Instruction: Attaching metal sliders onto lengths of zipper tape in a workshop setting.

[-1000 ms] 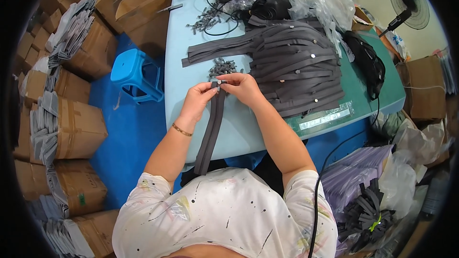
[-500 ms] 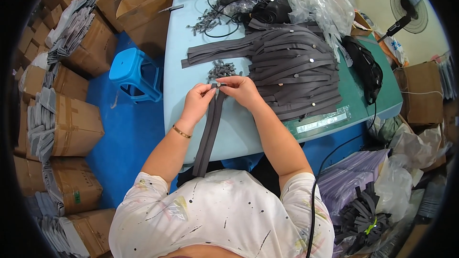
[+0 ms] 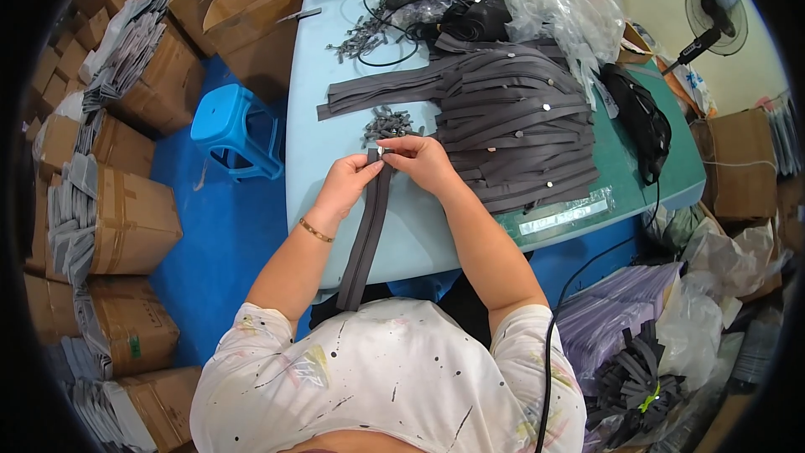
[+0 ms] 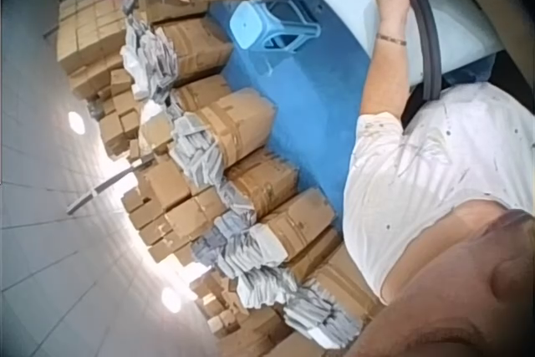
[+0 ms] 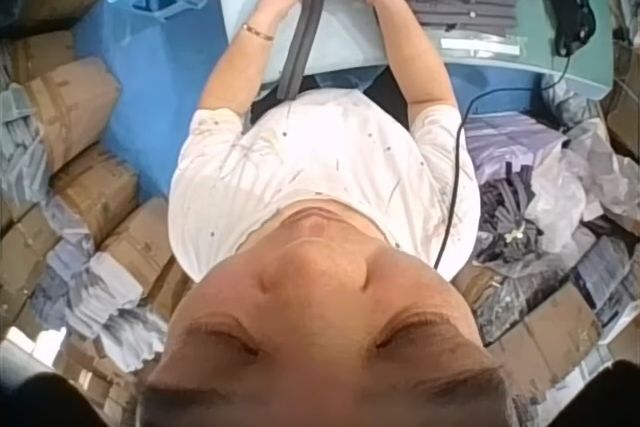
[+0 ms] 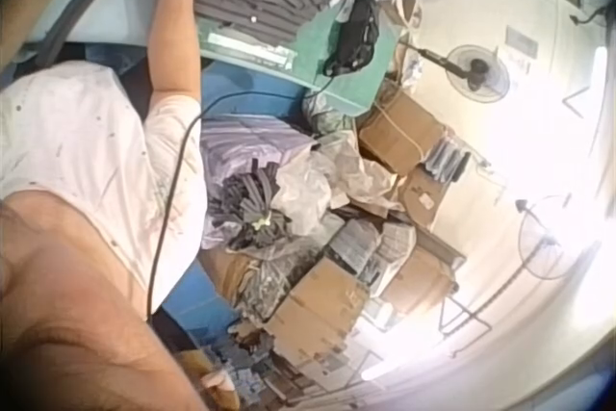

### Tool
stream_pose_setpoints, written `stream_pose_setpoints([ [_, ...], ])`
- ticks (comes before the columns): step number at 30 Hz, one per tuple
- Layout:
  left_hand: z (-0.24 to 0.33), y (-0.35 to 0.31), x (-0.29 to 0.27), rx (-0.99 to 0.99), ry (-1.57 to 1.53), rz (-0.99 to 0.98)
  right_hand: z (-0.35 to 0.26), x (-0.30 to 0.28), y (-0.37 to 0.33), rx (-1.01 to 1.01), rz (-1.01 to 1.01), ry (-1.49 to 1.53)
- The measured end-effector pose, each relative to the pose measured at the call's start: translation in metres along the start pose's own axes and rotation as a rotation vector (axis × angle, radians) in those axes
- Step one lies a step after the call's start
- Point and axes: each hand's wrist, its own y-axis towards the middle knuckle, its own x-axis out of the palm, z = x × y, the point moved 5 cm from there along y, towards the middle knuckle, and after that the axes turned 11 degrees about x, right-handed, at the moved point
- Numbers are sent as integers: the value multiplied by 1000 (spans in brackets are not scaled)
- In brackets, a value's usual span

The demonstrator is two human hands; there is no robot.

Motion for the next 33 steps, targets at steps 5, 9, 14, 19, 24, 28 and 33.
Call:
stream_pose_setpoints([
  [5, 0, -1, 0, -10, 24, 5, 9, 0, 5, -1, 0, -12],
  [9, -4, -1, -4, -9, 34, 23, 11, 3, 6, -4, -1, -39],
  [14, -5, -2, -3, -33, 75, 26, 11, 4, 5, -63, 34, 21],
  [19, 2, -2, -1, 46, 239, -10, -1, 1, -1, -105, 15, -19],
  [24, 8, -3, 1, 117, 349, -11, -1, -4, 0, -82, 71, -71],
  [28, 13, -4, 3, 136, 301, -20, -1, -3, -2, -118, 90, -87],
  [33, 13, -4, 3, 128, 386, -49, -4, -4, -3, -153, 114, -187],
])
